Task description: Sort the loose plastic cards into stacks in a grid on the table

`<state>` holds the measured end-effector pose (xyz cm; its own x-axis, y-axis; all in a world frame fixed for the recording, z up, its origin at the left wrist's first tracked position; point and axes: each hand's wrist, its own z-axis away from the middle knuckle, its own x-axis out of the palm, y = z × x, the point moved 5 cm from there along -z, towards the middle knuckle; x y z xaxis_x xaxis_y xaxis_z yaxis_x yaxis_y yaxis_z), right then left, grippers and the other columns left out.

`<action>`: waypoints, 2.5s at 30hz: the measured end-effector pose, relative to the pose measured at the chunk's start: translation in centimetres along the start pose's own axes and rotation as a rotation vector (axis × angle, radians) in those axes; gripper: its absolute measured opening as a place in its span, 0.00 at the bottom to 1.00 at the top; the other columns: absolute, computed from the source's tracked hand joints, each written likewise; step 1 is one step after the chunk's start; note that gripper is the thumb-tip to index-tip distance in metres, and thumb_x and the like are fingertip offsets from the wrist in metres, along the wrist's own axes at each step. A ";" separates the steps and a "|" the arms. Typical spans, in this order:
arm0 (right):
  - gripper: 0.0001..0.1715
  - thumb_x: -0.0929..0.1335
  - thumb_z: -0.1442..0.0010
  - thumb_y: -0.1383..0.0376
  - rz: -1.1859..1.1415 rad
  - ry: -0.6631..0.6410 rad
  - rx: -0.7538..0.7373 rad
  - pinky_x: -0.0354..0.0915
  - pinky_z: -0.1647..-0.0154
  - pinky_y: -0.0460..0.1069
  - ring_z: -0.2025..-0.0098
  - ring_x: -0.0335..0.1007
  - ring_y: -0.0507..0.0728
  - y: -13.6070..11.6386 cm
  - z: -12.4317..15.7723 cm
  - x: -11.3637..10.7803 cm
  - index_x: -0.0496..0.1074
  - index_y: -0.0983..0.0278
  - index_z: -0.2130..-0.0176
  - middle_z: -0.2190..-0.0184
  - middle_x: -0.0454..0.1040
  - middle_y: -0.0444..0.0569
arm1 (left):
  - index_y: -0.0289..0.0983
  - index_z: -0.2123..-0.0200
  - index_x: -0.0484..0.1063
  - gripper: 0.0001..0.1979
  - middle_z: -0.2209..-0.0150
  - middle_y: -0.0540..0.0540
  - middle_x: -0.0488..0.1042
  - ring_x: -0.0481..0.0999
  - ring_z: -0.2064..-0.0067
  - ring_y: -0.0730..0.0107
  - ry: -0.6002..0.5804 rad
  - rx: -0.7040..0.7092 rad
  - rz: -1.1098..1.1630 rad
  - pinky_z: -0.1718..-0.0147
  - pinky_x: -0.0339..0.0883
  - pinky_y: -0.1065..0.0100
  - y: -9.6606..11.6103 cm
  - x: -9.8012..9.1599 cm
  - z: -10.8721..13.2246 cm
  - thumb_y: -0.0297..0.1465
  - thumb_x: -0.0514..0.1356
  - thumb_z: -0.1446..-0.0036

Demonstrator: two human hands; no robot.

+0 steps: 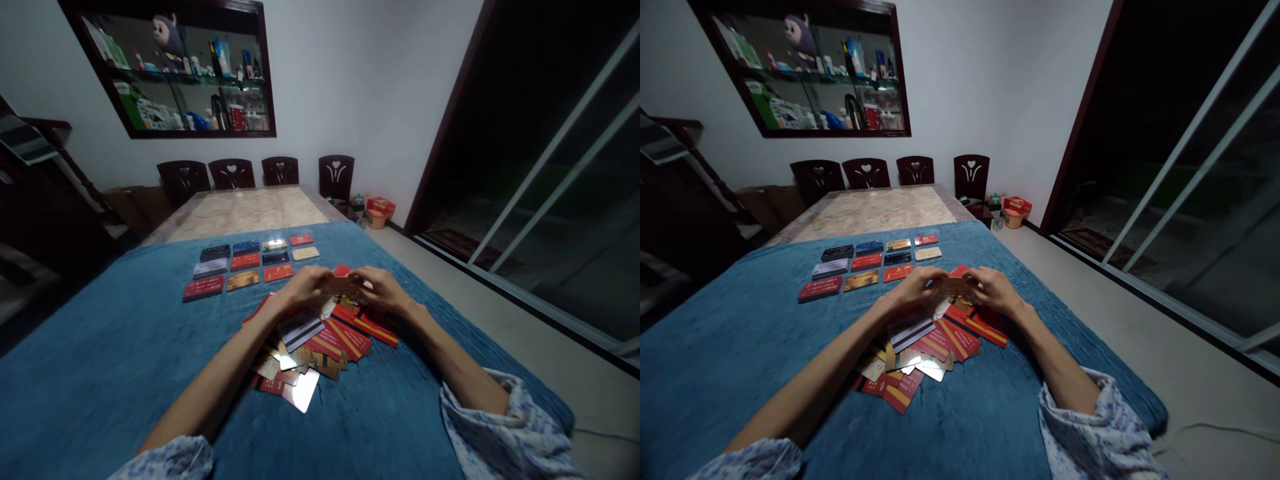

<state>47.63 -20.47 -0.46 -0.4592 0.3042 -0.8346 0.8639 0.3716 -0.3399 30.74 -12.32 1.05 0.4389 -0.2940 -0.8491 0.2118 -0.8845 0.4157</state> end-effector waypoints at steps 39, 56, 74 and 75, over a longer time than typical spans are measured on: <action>0.29 0.68 0.40 0.64 0.166 -0.048 -0.059 0.65 0.54 0.56 0.56 0.62 0.63 -0.4 -0.3 1.1 0.65 0.64 0.40 0.57 0.67 0.57 | 0.37 0.49 0.66 0.17 0.54 0.38 0.70 0.69 0.50 0.52 -0.110 -0.155 -0.424 0.53 0.63 0.55 1.3 0.1 0.6 0.31 0.56 0.42; 0.27 0.69 0.40 0.61 0.226 -0.071 -0.041 0.62 0.55 0.54 0.54 0.62 0.62 -0.2 -1.2 1.1 0.68 0.62 0.42 0.54 0.68 0.56 | 0.35 0.53 0.67 0.13 0.52 0.37 0.70 0.68 0.50 0.52 -0.119 -0.148 -0.394 0.51 0.62 0.54 1.0 -0.3 0.8 0.30 0.55 0.41; 0.13 0.69 0.39 0.61 0.401 -0.338 -0.070 0.58 0.63 0.49 0.54 0.66 0.61 -0.2 -8.6 1.1 0.71 0.63 0.54 0.57 0.72 0.55 | 0.37 0.56 0.68 0.12 0.50 0.39 0.68 0.67 0.48 0.54 -0.057 -0.224 -0.365 0.50 0.62 0.55 -4.1 -2.4 0.2 0.33 0.59 0.43; 0.12 0.69 0.39 0.61 0.400 -0.349 -0.071 0.58 0.63 0.49 0.55 0.66 0.61 -0.3 -9.0 1.2 0.71 0.63 0.55 0.58 0.72 0.55 | 0.37 0.57 0.68 0.11 0.50 0.39 0.68 0.67 0.47 0.54 -0.058 -0.231 -0.366 0.50 0.63 0.55 -4.6 -2.6 0.1 0.33 0.59 0.43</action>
<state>44.96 -12.26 2.52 0.0098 0.1294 -0.9915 0.9358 0.3484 0.0547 28.59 -7.56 1.31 0.2503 -0.0022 -0.9682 0.5371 -0.8317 0.1408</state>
